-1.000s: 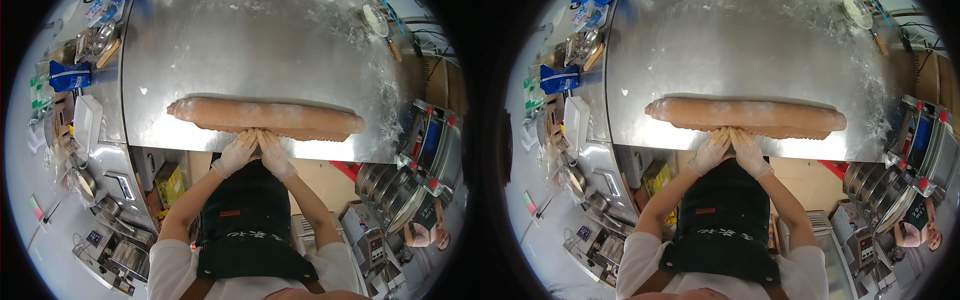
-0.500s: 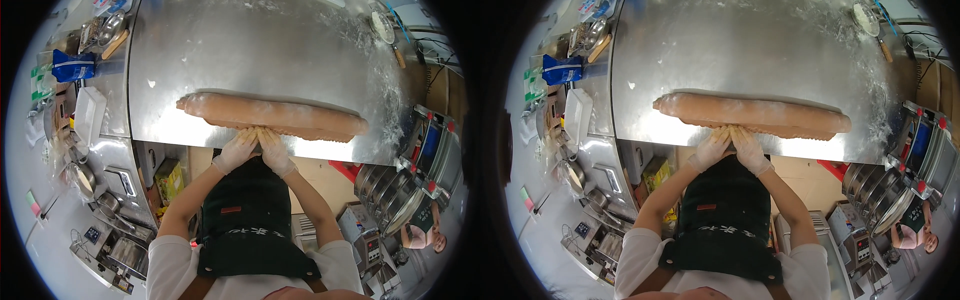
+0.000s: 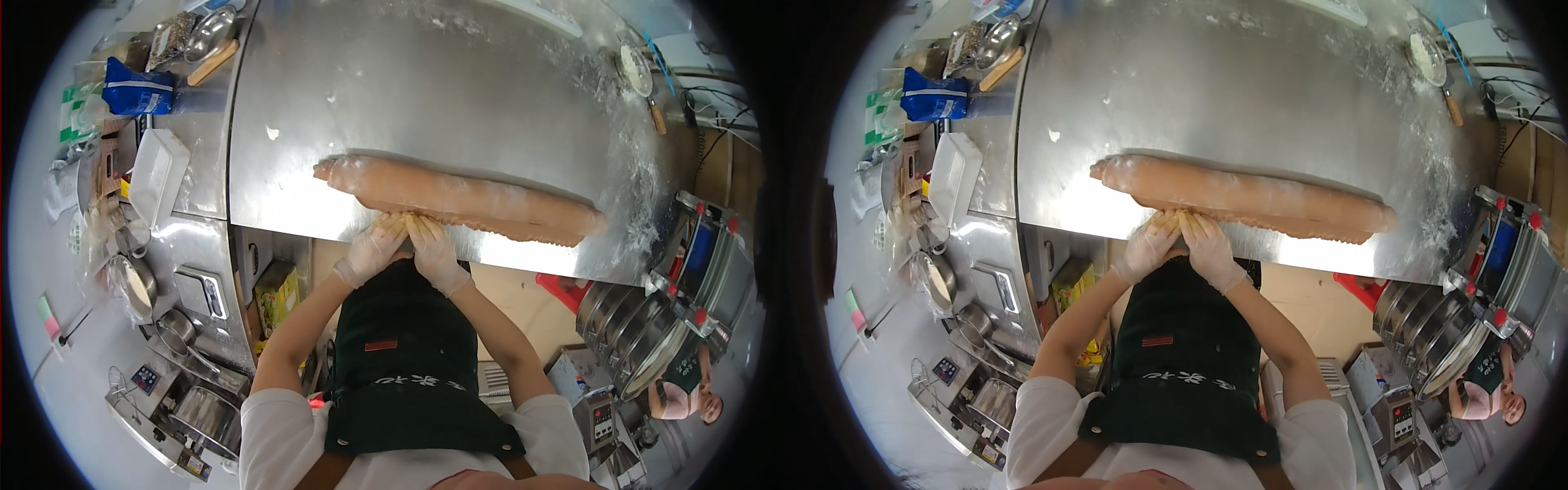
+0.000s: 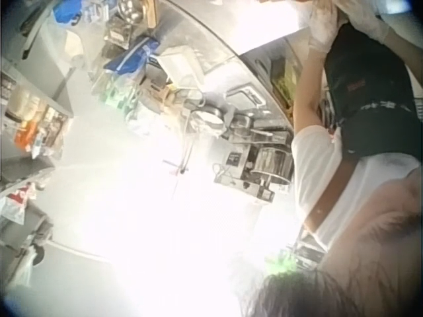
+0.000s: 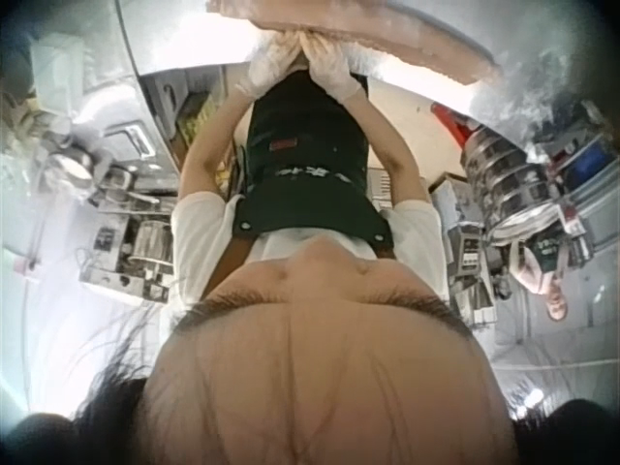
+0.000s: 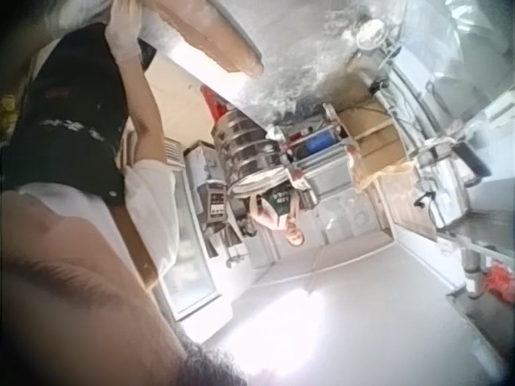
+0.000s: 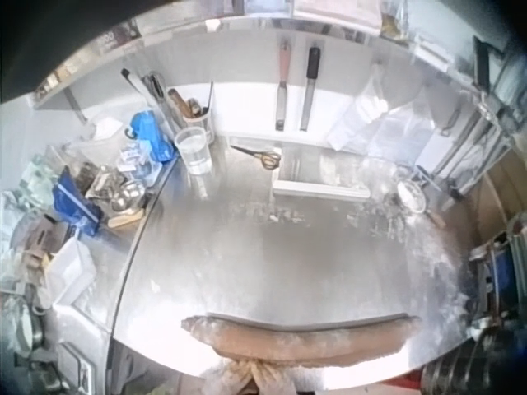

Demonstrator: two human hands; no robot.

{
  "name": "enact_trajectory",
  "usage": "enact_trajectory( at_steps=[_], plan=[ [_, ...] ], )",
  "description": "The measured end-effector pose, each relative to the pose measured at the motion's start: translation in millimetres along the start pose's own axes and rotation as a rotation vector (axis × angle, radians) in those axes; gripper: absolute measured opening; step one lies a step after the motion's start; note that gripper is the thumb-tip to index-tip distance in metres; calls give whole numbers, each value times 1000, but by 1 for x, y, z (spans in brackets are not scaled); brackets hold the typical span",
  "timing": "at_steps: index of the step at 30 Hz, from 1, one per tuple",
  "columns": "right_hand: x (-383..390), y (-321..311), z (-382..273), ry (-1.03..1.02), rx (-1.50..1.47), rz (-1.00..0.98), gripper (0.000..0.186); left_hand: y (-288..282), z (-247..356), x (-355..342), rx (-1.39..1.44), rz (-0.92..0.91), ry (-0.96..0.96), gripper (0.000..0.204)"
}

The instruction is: The person rolls a long piece of dough on a metal table, applying pressure with both hands to lengthen it. They then pinch a seam along the length of the dough, sprinkle flour on the surface, and continue rolling the dough into a thin cylinder.

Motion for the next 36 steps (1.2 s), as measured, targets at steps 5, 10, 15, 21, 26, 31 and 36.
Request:
enact_trajectory(
  at_steps=[5, 10, 15, 21, 26, 31, 36],
  plan=[
    [-23, -1, -19, 2, -63, 27, 52, -21, -21, 13, -60, 84, -37, 70],
    [-26, 14, -24, -58, -21, 20, 53, -5, -34, 16, -16, -59, -41, 73],
    [-42, 15, -33, 18, -142, -18, 54, -33, -42, 15, -17, -3, -116, 82],
    [-40, 22, -48, -104, -30, 94, 53, -26, -58, 29, 8, -75, -158, 77],
    [-54, 25, -56, -32, -91, 59, 51, -37, -63, 27, 5, -59, -160, 90],
    [-54, 12, -53, -24, -140, 185, 49, -39, -63, 24, -10, -27, -221, 91],
    [-26, -30, -27, 88, -325, -64, 46, -58, -39, -3, -239, -205, -366, 103]
  ],
)
Point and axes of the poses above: each hand's wrist, its own x-axis away from the middle knuckle, its own y-axis out of the palm, z = x × y, the point moved 10 cm from there along -x, towards the middle knuckle, and after that the axes turned 1 degree about x, right-handed, at the moved point
